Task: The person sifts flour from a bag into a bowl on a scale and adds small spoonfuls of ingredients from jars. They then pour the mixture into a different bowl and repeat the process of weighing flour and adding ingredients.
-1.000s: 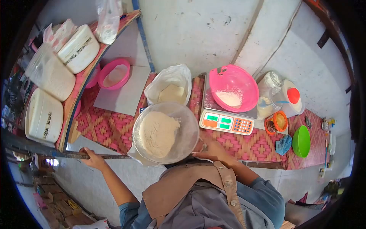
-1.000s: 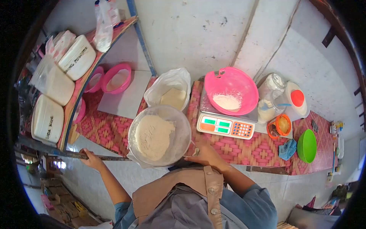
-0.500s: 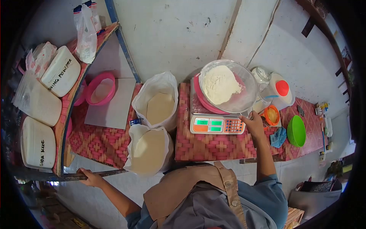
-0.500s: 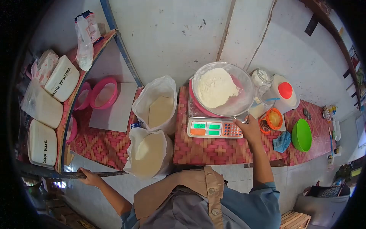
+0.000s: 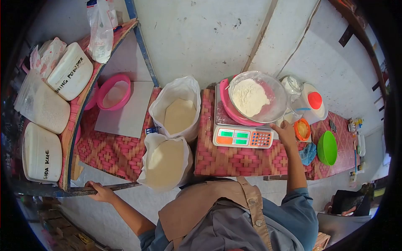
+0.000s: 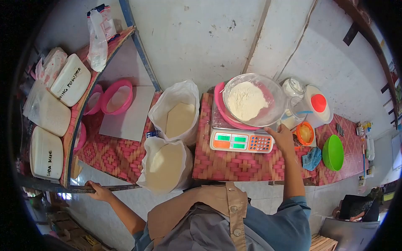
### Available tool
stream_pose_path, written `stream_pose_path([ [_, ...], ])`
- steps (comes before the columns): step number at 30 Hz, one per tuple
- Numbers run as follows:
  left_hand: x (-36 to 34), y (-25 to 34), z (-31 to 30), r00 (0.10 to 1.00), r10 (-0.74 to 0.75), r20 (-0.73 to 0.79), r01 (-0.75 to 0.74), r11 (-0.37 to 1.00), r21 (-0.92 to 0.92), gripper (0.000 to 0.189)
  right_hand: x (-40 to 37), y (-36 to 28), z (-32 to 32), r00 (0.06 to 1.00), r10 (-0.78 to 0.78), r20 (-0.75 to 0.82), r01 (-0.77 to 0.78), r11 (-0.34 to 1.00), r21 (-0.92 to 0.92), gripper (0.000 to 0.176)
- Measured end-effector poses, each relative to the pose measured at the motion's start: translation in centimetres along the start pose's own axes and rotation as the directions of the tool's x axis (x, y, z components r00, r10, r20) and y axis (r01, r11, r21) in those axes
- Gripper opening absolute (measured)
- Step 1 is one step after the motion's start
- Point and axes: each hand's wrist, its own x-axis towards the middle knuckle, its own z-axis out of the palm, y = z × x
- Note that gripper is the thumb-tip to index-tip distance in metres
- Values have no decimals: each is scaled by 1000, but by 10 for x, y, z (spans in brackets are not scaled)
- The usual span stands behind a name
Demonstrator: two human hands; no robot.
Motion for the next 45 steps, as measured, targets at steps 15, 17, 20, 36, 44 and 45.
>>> stream_pose_path([
  [15, 1, -4, 0, 1000, -1, 2, 1, 998, -56, 14, 1, 10, -1, 998, 56, -1, -56, 998, 42, 52],
  [17, 0, -2, 1, 1000, 0, -5, 0, 998, -56, 14, -2, 6, 3, 998, 55, -11, -55, 998, 9, 52],
  [20, 1, -7, 1, 1000, -14, -15, 13, 997, -76, 15, 2, 11, 0, 998, 54, -17, -54, 998, 15, 52],
  [36, 0, -11, 0, 999, -4, -44, 1, 998, -61, 17, 3, 6, 5, 996, -9, -90, 4, 998, -60, 52],
  [44, 0, -13, -4, 999, -31, -13, 30, 999, -28, 17, 0, 7, 0, 1000, 19, -18, -19, 999, -44, 52],
  [45, 1, -13, -4, 999, -33, -13, 33, 999, -27, 17, 2, 9, 2, 999, 43, 22, -43, 999, 2, 52],
])
